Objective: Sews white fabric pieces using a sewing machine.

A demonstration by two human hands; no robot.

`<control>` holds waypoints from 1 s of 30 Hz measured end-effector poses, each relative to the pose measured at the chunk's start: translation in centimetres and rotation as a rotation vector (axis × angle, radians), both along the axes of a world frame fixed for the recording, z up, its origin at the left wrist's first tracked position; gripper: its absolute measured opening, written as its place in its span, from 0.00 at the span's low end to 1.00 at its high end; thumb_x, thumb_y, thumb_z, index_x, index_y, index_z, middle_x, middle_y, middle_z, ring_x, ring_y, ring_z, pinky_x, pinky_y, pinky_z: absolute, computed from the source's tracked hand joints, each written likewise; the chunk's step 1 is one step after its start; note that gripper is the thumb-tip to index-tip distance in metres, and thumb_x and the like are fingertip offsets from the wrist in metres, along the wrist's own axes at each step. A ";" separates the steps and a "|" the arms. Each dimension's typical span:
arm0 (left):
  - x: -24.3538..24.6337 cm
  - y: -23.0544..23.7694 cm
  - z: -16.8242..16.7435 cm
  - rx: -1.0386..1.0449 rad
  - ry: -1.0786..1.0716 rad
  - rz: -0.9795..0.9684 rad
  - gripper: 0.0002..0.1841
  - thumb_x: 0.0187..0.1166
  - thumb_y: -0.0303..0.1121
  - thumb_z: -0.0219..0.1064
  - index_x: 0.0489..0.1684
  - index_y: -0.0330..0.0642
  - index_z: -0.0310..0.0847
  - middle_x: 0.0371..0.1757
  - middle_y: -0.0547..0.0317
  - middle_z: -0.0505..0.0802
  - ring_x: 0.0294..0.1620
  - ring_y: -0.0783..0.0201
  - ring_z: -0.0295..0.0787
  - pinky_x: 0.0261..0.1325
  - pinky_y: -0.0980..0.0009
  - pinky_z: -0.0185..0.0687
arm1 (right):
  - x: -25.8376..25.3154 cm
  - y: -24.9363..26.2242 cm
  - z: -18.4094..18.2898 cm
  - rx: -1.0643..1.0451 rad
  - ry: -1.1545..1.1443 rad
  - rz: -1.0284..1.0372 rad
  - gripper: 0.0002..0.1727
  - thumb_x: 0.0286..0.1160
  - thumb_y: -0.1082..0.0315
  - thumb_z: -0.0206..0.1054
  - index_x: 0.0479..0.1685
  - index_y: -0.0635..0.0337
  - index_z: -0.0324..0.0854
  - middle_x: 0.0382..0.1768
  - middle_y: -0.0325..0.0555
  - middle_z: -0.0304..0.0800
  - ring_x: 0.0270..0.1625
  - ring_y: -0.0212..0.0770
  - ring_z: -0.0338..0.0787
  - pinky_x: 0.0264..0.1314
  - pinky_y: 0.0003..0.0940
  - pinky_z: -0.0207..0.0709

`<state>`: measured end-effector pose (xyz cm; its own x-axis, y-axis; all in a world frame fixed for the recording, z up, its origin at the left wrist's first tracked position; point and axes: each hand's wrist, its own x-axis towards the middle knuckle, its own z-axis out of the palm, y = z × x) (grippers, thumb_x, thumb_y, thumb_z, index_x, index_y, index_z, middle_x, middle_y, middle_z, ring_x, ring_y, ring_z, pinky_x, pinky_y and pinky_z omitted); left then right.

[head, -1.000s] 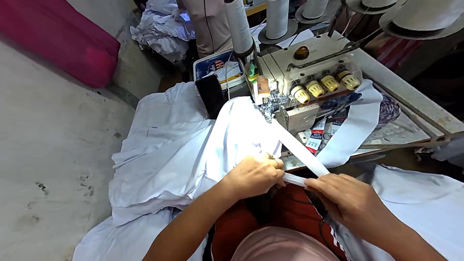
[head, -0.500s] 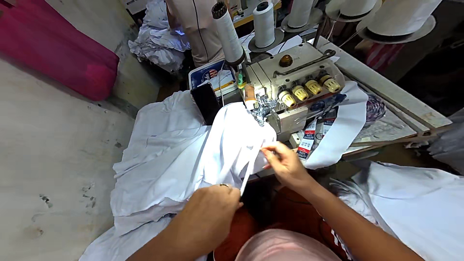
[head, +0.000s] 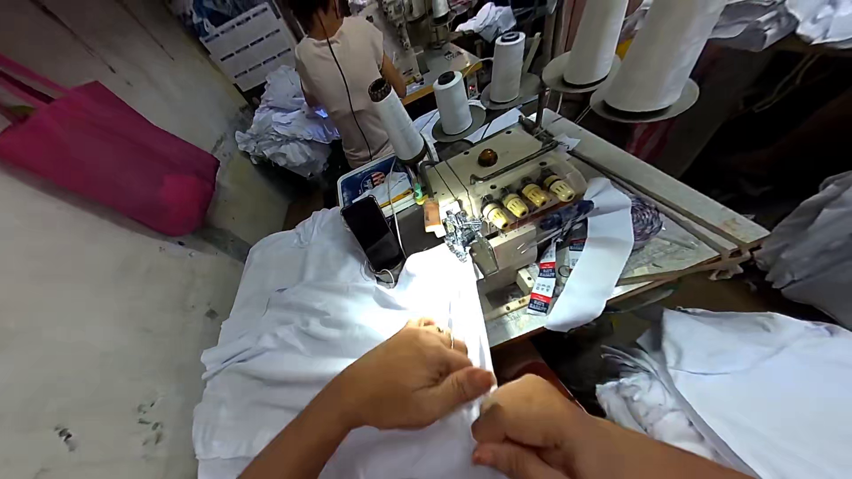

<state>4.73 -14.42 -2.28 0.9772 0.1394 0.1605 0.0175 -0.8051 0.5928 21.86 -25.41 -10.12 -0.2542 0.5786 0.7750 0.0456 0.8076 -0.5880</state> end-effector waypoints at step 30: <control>-6.8 3.6 6.7 0.558 0.192 0.431 0.19 0.73 0.39 0.72 0.61 0.42 0.86 0.24 0.57 0.87 0.21 0.57 0.83 0.25 0.57 0.79 | -4.5 12.1 -1.1 0.026 -0.084 -0.588 0.14 0.76 0.64 0.67 0.46 0.69 0.87 0.32 0.52 0.89 0.29 0.39 0.83 0.32 0.29 0.76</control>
